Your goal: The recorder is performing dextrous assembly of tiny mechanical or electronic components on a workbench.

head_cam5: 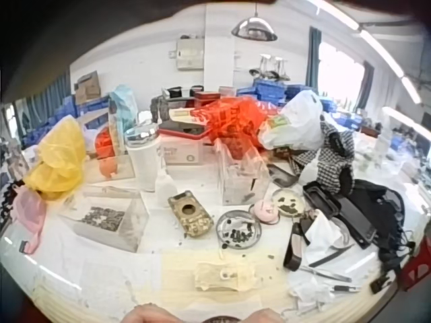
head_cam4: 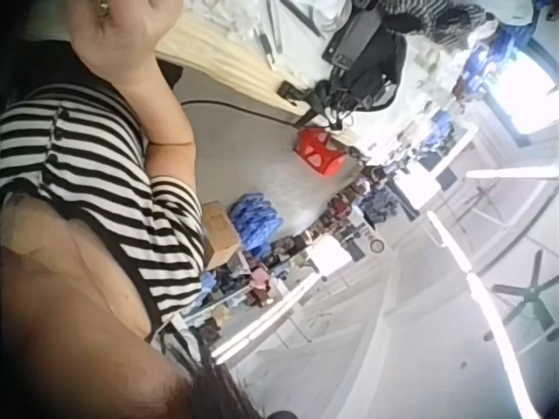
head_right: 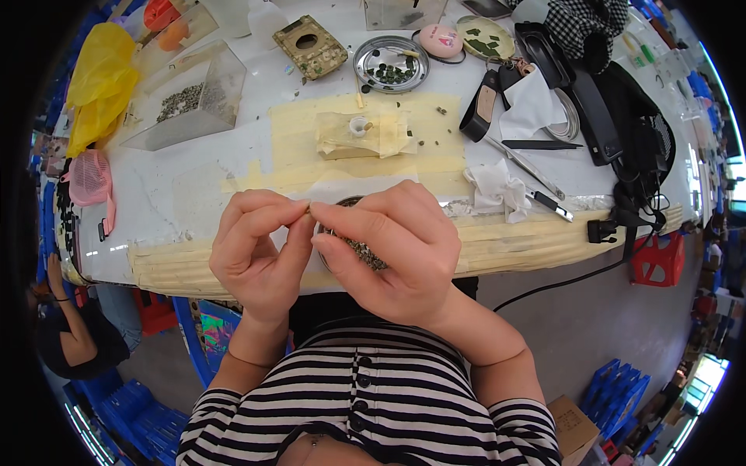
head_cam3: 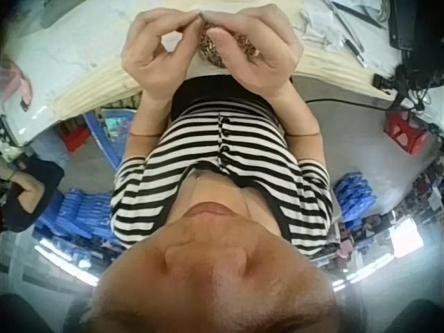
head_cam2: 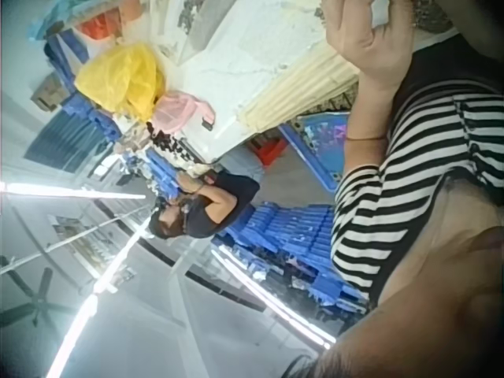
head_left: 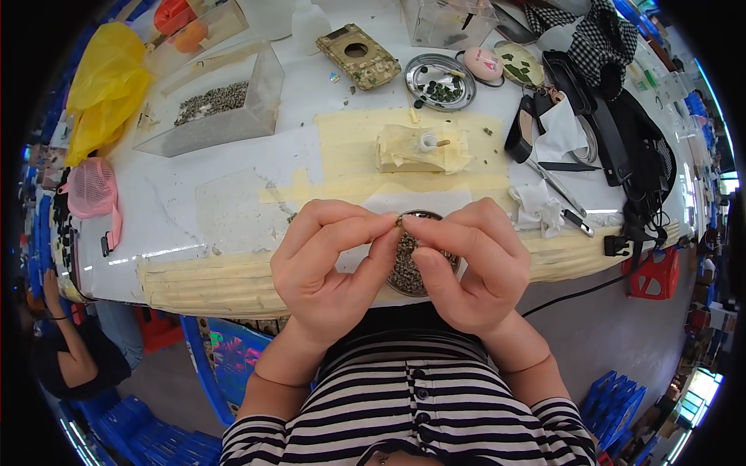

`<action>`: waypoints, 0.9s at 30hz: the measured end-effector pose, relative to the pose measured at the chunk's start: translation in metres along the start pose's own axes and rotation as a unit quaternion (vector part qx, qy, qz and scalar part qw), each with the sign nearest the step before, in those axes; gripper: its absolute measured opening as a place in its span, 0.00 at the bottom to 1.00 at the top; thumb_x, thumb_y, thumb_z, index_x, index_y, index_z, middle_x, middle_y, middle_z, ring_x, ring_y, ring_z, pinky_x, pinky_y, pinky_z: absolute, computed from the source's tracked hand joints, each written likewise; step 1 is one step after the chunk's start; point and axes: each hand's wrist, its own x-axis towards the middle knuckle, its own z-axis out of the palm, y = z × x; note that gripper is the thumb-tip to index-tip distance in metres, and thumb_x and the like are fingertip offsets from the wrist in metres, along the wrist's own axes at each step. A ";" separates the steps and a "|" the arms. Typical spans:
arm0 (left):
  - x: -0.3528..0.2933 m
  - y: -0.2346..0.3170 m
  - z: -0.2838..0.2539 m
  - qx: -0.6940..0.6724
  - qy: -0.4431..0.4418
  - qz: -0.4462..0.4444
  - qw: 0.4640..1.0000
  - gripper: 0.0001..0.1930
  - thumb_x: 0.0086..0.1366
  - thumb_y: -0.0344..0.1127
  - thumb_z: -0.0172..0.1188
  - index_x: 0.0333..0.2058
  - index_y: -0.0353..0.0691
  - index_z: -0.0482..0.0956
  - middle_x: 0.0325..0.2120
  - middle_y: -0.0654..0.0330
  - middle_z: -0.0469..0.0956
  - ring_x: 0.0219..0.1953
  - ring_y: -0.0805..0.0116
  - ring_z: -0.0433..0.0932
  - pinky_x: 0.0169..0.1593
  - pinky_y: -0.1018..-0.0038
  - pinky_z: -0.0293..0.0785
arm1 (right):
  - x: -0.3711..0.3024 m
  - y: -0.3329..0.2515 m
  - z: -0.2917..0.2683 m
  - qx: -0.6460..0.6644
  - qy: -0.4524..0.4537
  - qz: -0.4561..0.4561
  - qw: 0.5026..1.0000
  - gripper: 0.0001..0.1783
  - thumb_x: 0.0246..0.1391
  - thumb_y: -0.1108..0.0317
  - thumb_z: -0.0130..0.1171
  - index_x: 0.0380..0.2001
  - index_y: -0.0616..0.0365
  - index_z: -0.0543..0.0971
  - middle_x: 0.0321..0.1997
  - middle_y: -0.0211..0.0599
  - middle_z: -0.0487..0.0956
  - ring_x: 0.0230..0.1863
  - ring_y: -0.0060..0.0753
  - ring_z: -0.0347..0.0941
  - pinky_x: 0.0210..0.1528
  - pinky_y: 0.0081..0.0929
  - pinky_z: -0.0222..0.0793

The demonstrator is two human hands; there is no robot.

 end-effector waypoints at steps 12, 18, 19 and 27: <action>0.000 0.001 0.000 -0.015 0.004 0.003 1.000 0.13 0.48 0.17 0.69 0.34 0.35 0.84 0.29 0.58 0.79 0.29 0.69 0.77 0.32 0.79 0.73 | -0.002 0.004 0.005 0.059 -0.014 0.070 0.996 0.15 0.38 0.73 0.70 0.35 0.57 0.85 0.25 0.30 0.77 0.24 0.28 0.69 0.26 0.23 0.62; 0.000 -0.001 -0.001 0.000 -0.003 0.002 1.000 0.12 0.48 0.17 0.68 0.34 0.35 0.84 0.29 0.58 0.78 0.29 0.69 0.77 0.32 0.79 0.73 | 0.001 -0.002 -0.003 0.010 -0.015 -0.020 1.000 0.15 0.38 0.74 0.70 0.34 0.57 0.85 0.25 0.30 0.77 0.24 0.28 0.69 0.26 0.23 0.62; 0.001 -0.001 -0.001 0.002 -0.009 0.005 1.000 0.12 0.48 0.17 0.68 0.34 0.35 0.84 0.29 0.58 0.79 0.29 0.69 0.77 0.32 0.79 0.73 | 0.002 -0.004 -0.003 -0.002 -0.026 -0.033 0.999 0.15 0.38 0.74 0.70 0.34 0.57 0.85 0.25 0.30 0.77 0.24 0.28 0.69 0.26 0.23 0.61; -0.001 0.000 0.000 -0.019 0.000 -0.010 1.000 0.12 0.49 0.18 0.68 0.34 0.34 0.83 0.29 0.58 0.79 0.30 0.69 0.78 0.33 0.79 0.73 | -0.001 0.004 0.005 0.050 -0.013 0.064 0.997 0.15 0.37 0.73 0.71 0.34 0.57 0.85 0.25 0.30 0.77 0.25 0.29 0.69 0.26 0.24 0.61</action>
